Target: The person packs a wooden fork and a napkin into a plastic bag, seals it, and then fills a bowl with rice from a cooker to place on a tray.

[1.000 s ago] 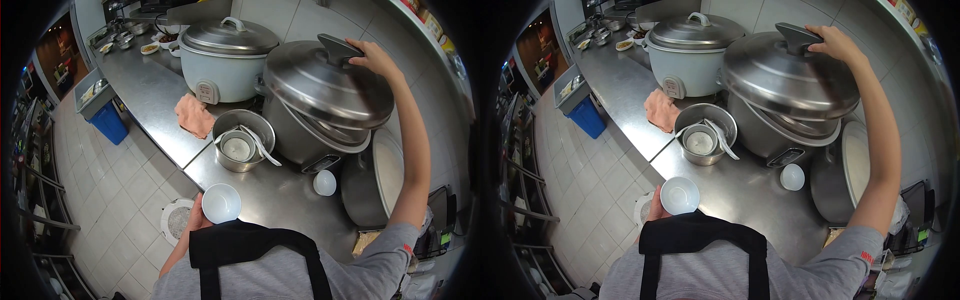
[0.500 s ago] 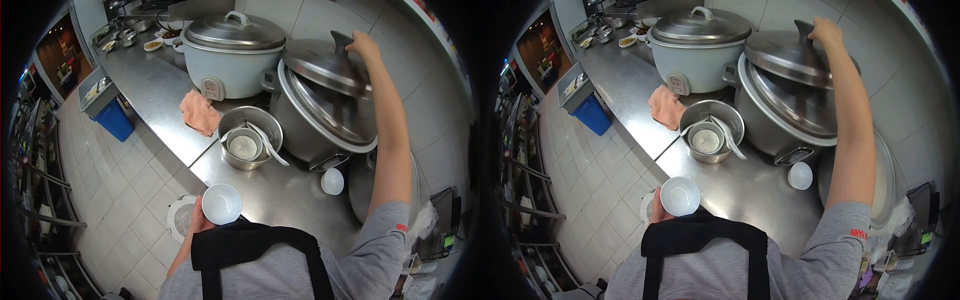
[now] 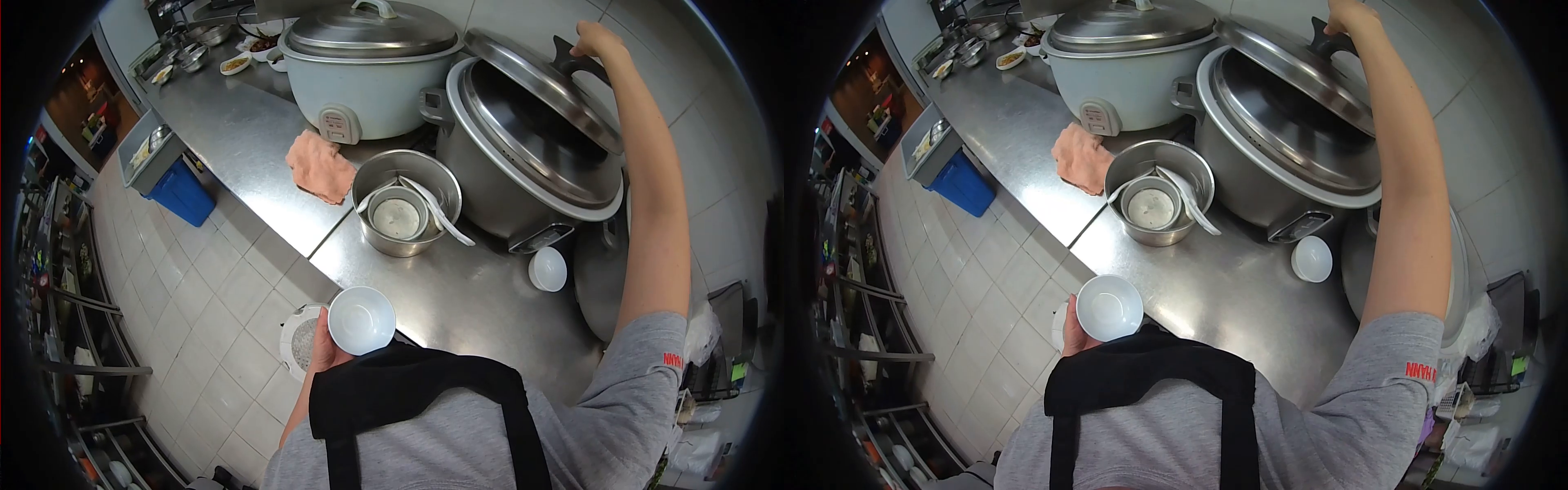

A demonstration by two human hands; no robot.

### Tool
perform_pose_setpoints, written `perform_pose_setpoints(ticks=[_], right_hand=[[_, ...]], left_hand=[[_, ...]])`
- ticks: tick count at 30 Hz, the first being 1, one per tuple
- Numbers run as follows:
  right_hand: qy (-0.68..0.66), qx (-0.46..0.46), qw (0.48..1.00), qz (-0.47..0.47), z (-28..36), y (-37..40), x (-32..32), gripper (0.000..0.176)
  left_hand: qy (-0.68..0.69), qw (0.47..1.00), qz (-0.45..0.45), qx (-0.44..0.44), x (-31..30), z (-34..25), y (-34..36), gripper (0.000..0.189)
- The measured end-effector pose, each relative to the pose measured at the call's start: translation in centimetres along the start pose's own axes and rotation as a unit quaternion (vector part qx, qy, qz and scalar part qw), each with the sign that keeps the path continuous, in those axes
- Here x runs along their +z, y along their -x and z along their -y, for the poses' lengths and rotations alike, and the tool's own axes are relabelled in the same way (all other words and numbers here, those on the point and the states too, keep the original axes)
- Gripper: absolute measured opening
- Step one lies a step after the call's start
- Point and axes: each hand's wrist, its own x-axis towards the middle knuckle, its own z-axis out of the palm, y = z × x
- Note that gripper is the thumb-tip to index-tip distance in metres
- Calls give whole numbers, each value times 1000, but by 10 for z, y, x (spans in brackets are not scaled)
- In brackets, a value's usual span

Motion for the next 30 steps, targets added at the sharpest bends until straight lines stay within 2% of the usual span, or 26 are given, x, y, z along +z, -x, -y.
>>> perform_pose_setpoints(ticks=[1, 5, 8, 10, 12, 14, 16, 17, 18, 19, 21, 23, 24, 27, 28, 29, 30], right_hand=[[-73, 15, 997, 33, -5, -5, 3, 53], [-92, 3, 995, 34, -17, -20, 28, 57], [-149, 15, 988, 43, -28, -19, 38, 62], [-164, 2, 983, 86, -34, -33, 50, 66], [-214, -13, 973, 87, -43, -44, 72, 66], [-250, -35, 961, 113, -36, -16, 68, 62], [-270, -52, 954, 116, -21, 20, 56, 59], [-277, -46, 954, 104, -15, 35, 50, 58], [-249, -62, 966, 6, -16, 23, 64, 56], [-235, -50, 970, -46, -16, 28, 63, 48], [-285, 2, 938, -195, -16, 80, 52, 33], [-256, -42, 933, -249, -27, 127, 49, 24], [-251, -34, 936, -246, -37, 152, 50, 24], [-252, -100, 927, -258, -104, 224, 65, 15], [-245, -106, 932, -246, -134, 244, 75, 13], [-261, -75, 938, -216, -165, 265, 83, 10], [-233, -51, 948, -209, -196, 282, 94, 8]], left_hand=[[3, 1000, -2, -6, -2, -1, 0, 58], [-13, 1000, -9, -13, -6, -3, 5, 57], [-17, 1000, 17, -17, -6, -5, 8, 57], [25, 1000, -7, -12, -7, -5, 13, 57], [-19, 1000, -11, -15, -24, -8, 9, 57], [-150, 988, -12, 16, -27, -14, 5, 59], [-126, 992, -25, -14, -19, -13, 4, 61], [-145, 989, -5, -39, -20, -13, 1, 61], [-152, 988, -10, -38, -23, -13, -1, 62], [-157, 987, -19, -35, -23, -14, -5, 63], [-178, 983, -8, -49, -18, -13, -11, 64], [-199, 979, -2, -33, -5, -3, -11, 64], [-201, 979, 1, -42, 0, 4, -12, 64], [-336, 939, 48, 49, 10, 32, -17, 62], [-241, 970, 6, -8, 12, 44, -21, 61], [-142, 987, -36, -64, 15, 58, -23, 60], [-139, 987, -37, -67, 22, 73, -21, 60]])
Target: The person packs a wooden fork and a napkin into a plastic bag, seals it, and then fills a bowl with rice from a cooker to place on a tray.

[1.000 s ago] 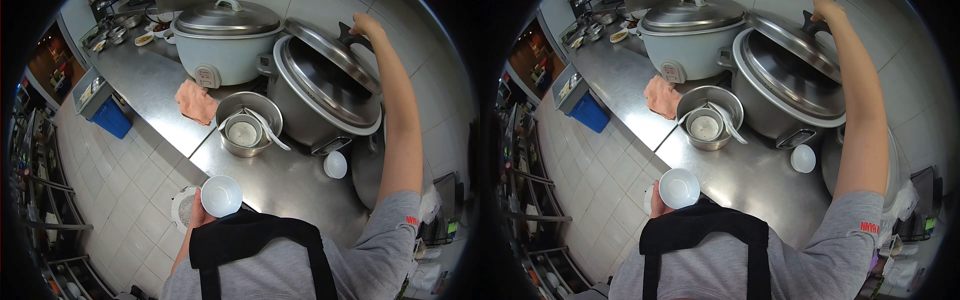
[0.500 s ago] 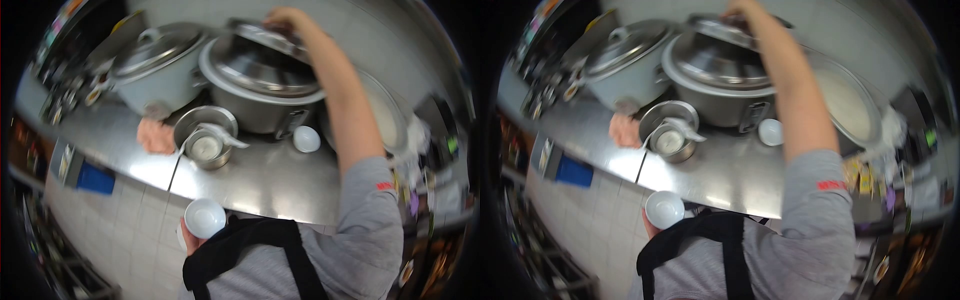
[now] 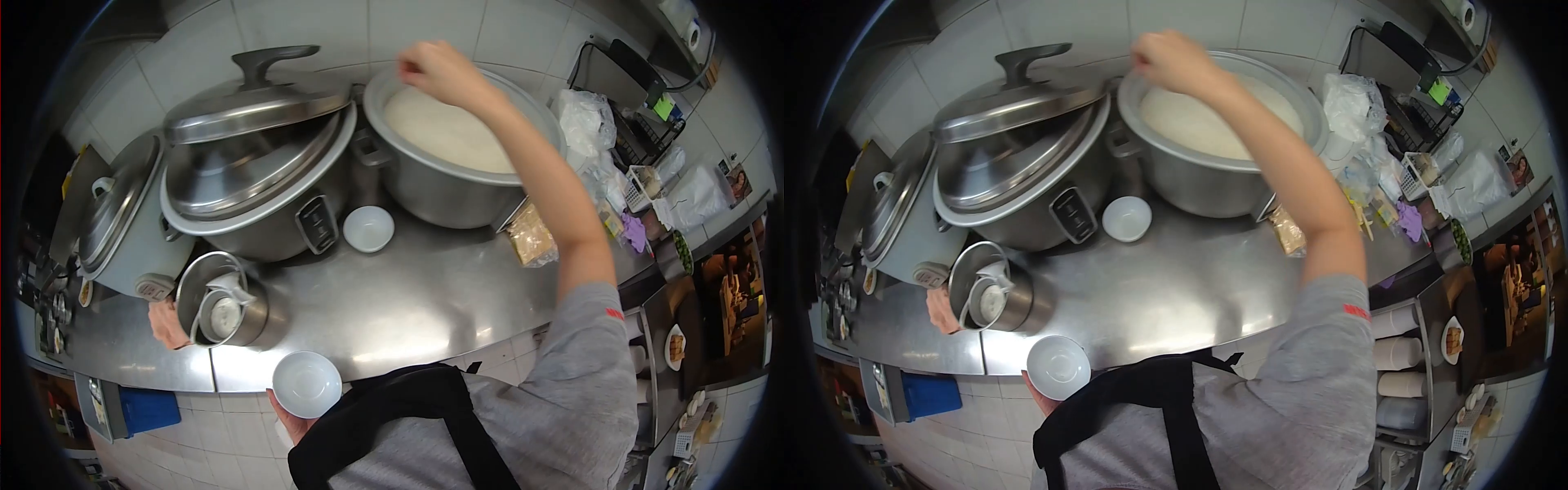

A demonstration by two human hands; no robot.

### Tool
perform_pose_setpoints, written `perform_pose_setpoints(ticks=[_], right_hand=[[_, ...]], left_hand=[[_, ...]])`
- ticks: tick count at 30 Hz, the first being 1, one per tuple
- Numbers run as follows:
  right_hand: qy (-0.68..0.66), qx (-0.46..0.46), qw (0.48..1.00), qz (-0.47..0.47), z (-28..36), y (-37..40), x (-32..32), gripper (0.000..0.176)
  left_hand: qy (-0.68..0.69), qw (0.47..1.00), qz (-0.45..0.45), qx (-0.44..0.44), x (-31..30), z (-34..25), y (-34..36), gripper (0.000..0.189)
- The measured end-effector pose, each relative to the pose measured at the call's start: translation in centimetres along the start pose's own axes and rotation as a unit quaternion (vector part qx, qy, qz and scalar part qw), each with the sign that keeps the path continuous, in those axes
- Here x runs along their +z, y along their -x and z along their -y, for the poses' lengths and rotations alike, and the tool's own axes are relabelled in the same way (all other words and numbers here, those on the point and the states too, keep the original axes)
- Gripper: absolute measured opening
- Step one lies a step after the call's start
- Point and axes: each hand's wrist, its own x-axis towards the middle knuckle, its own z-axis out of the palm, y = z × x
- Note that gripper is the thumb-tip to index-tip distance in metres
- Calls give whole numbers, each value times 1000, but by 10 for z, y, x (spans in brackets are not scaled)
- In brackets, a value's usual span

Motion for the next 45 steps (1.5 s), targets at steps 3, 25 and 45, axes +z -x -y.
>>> perform_pose_setpoints(ticks=[3, 25, 45], right_hand=[[36, 121, 983, 131, -82, 61, -19, 5], [66, 41, 976, 204, -150, 141, 16, 11], [79, 130, 984, 88, -100, 105, 20, 13]], left_hand=[[6, 996, 51, -75, 39, 37, 7, 58], [-129, 986, 73, -77, 113, 119, 17, 63], [-26, 995, 21, -94, 90, 70, 44, 61]])
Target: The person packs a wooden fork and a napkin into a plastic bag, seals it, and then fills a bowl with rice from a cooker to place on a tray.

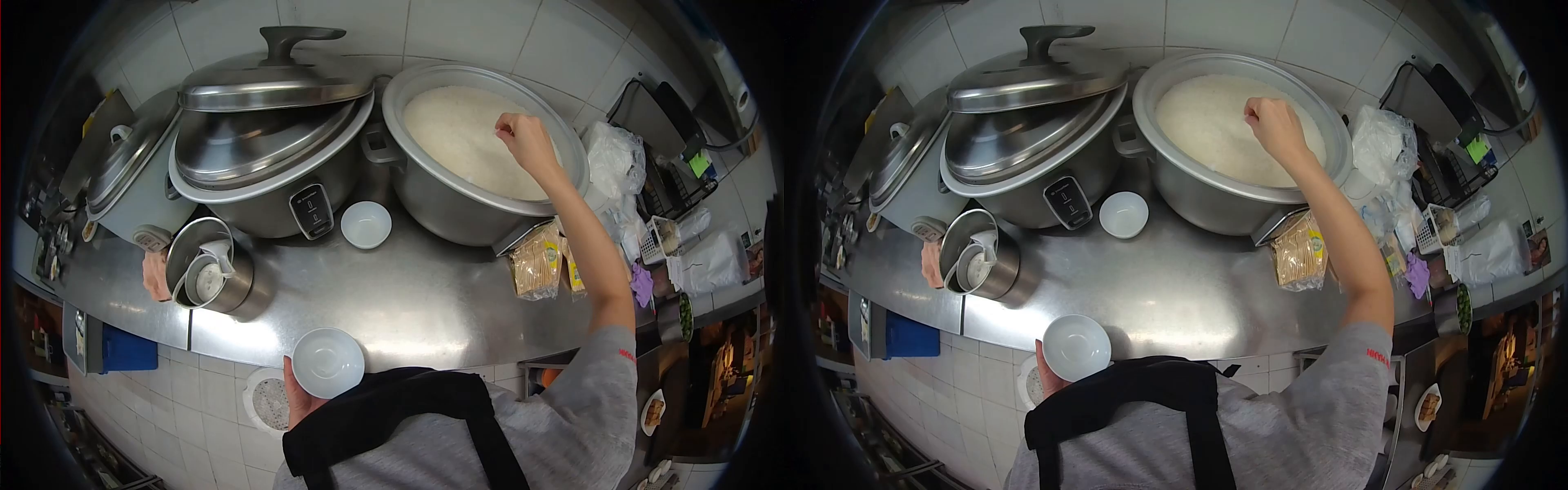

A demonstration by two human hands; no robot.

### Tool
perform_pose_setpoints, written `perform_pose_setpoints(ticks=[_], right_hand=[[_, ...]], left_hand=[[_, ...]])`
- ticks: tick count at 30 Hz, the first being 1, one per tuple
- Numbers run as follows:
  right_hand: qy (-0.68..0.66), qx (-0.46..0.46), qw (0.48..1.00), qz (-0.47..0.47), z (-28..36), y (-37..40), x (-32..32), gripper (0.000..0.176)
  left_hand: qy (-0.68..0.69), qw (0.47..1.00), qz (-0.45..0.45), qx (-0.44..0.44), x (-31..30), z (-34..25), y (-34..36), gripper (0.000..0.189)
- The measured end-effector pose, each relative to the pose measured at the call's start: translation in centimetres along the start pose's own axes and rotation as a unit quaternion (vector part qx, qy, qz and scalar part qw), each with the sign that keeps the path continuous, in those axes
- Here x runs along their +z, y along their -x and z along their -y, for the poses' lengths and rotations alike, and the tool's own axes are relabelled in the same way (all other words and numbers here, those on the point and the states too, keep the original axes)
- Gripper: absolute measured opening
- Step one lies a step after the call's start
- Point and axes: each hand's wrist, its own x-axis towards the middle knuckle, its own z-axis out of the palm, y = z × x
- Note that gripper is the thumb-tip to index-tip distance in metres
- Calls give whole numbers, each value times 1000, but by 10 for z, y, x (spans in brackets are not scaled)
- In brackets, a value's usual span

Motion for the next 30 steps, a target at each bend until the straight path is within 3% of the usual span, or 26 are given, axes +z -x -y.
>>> perform_pose_setpoints(ticks=[1, 2, 3, 5, 8, 10, 11, 13, 14, 17, 20, 23, 25, 26, 27, 28, 29, 30], right_hand=[[0, 2, 1000, 0, 0, 1, -1, 13], [-181, 80, 980, 34, 1, 1, -2, 13], [-354, 152, 920, 68, 3, -1, -4, 13], [-546, 115, 825, 93, 38, 12, -29, 9], [-709, 22, 669, 222, 126, 49, -88, 11], [-717, -111, 606, 324, 172, 76, -123, 12], [-727, -243, 522, 375, 192, 79, -130, 16], [-724, -376, 382, 434, 228, 86, -134, 16], [-722, -390, 362, 442, 238, 91, -136, 16], [-744, -349, 386, 419, 265, 95, -135, 13], [-741, -377, 359, 423, 285, 94, -130, 21], [-746, -403, 301, 436, 307, 84, -130, 28], [-654, -465, 308, 510, 326, 60, -127, 16], [-675, -466, 343, 458, 339, 50, -123, 17], [-698, -429, 423, 386, 356, 39, -112, 11], [-708, -381, 503, 318, 373, 28, -100, 10], [-718, -248, 538, 366, 394, 15, -96, 13], [-690, -289, 598, 287, 417, -7, -61, 12]], left_hand=[[-22, 1000, 13, 8, -10, -1, -6, 62], [-43, 999, 28, 18, -20, -2, -11, 62], [-40, 999, 30, 19, -20, -3, -13, 62], [-41, 999, 14, 24, -19, -3, -13, 62], [2, 1000, 7, -9, -10, -4, -13, 61], [12, 999, 27, -23, -13, -3, -15, 61], [18, 997, 56, -40, -14, -4, -17, 61], [41, 998, 45, -32, -13, -6, -14, 60], [47, 997, 44, -44, -14, -6, -12, 59], [47, 996, 73, -10, -37, -11, -11, 59], [92, 994, 62, 14, -50, -15, 5, 61], [125, 987, 78, 61, -62, -25, 21, 62], [136, 985, 56, 88, -74, -33, 30, 62], [98, 985, 32, 136, -76, -38, 37, 63], [60, 981, 8, 183, -81, -42, 43, 63], [166, 973, 19, 161, -96, -38, 42, 63], [161, 970, 19, 180, -104, -42, 45, 62], [168, 965, 17, 199, -108, -45, 50, 62]])
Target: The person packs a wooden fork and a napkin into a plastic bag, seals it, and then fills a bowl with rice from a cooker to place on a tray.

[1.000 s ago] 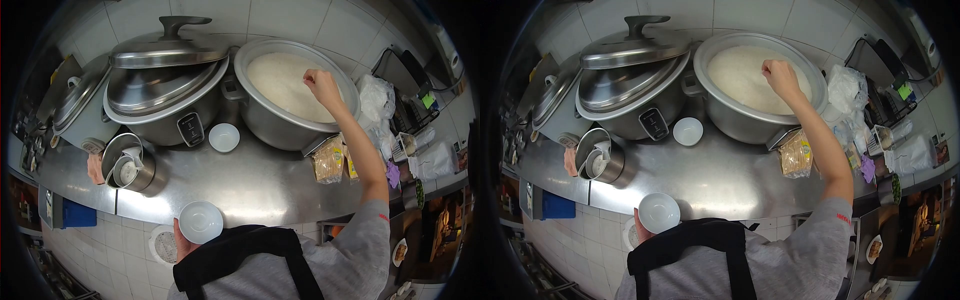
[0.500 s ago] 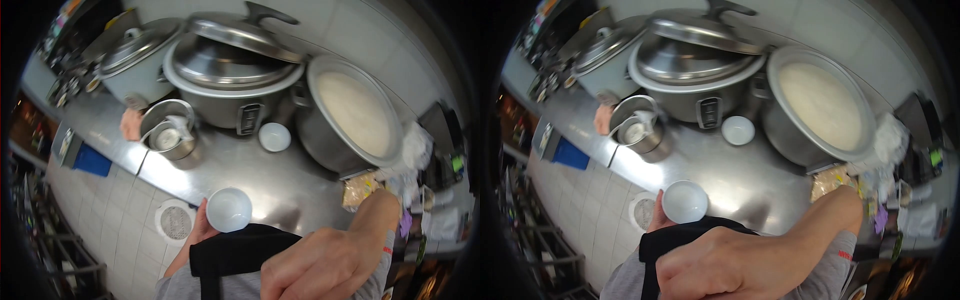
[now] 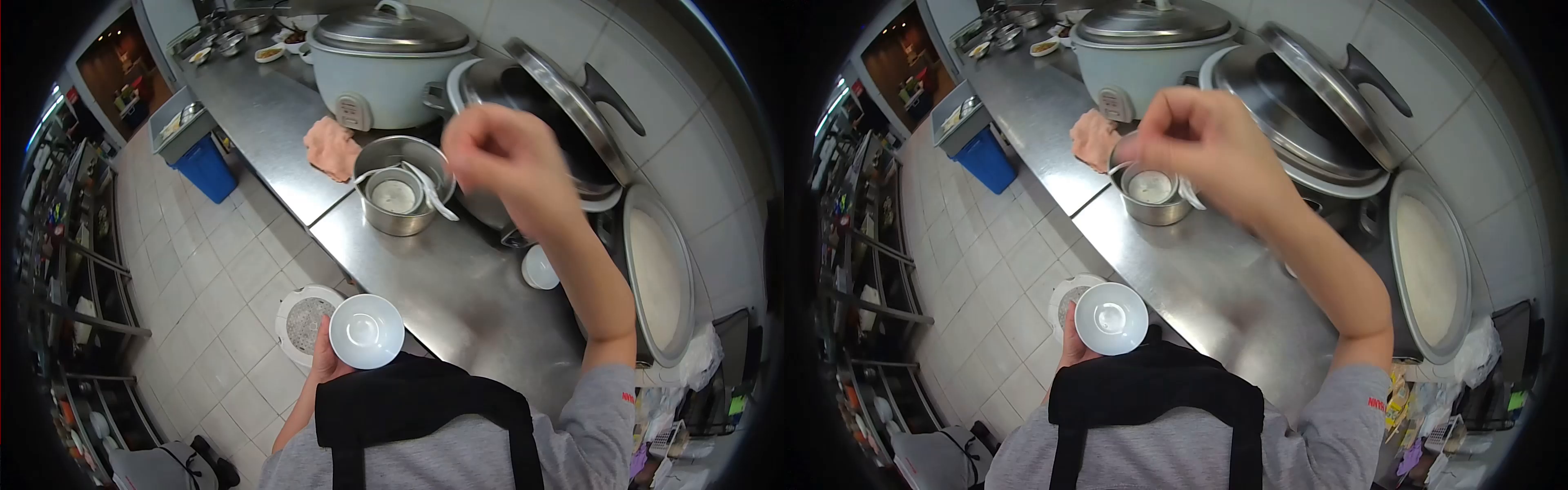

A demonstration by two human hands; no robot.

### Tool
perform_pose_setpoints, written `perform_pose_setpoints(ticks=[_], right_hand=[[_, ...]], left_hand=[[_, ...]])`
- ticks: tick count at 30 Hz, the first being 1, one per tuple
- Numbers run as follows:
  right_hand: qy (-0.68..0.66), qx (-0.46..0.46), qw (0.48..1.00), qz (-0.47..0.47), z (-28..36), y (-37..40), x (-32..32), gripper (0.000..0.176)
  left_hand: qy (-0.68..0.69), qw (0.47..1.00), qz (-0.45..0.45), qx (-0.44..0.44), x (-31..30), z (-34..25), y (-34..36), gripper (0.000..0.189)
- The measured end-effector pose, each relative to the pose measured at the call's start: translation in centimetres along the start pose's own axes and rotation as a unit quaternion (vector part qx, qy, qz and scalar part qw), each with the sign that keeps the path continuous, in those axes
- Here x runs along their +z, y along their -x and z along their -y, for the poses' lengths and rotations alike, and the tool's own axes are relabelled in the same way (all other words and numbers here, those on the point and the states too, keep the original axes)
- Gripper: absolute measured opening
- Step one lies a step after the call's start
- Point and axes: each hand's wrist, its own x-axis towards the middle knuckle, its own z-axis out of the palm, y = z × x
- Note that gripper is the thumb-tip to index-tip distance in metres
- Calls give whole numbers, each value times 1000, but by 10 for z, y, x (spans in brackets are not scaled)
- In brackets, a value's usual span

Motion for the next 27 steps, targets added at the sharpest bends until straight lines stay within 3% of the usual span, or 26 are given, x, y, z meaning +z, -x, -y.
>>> perform_pose_setpoints(ticks=[3, 5, 6, 7, 8, 10, 13, 17, 19, 23, 24, 26, 27], right_hand=[[277, 46, 958, 50, -108, -61, -12, 14], [461, 67, 861, 205, -169, -69, -16, 21], [508, 103, 824, 227, -195, -64, -17, 24], [556, 136, 782, 245, -199, -63, -12, 27], [557, 136, 781, 248, -202, -60, -12, 27], [670, 170, 691, 209, -185, -54, -1, 20], [684, 188, 672, 213, -204, -54, -7, 19], [682, 185, 684, 182, -201, -55, -15, 18], [688, 179, 700, 75, -180, -54, -22, 18], [703, 78, 707, -6, -134, -29, -35, 14], [704, 88, 705, -13, -122, -20, -35, 14], [664, 23, 740, -103, -105, -5, -30, 14], [667, 33, 735, -116, -104, 5, -26, 14]], left_hand=[[-10, 998, -23, 53, -6, -14, 9, 62], [-25, 995, -45, 89, -10, -24, 12, 62], [-30, 992, -69, 102, -12, -27, 16, 61], [-34, 989, -89, 116, -13, -31, 15, 61], [-31, 989, -90, 117, -17, -34, 14, 61], [-9, 991, -83, 105, -29, -39, 14, 60], [-12, 992, -81, 92, -36, -45, 5, 59], [-1, 996, -63, 57, -38, -51, -4, 59], [-6, 998, -52, 40, -34, -53, -8, 60], [-21, 1000, -18, 2, -19, -51, -21, 62], [-21, 1000, -7, -12, -16, -50, -24, 63], [-29, 999, 8, -38, -11, -46, -28, 63], [-47, 998, 11, -40, -9, -45, -32, 64]])
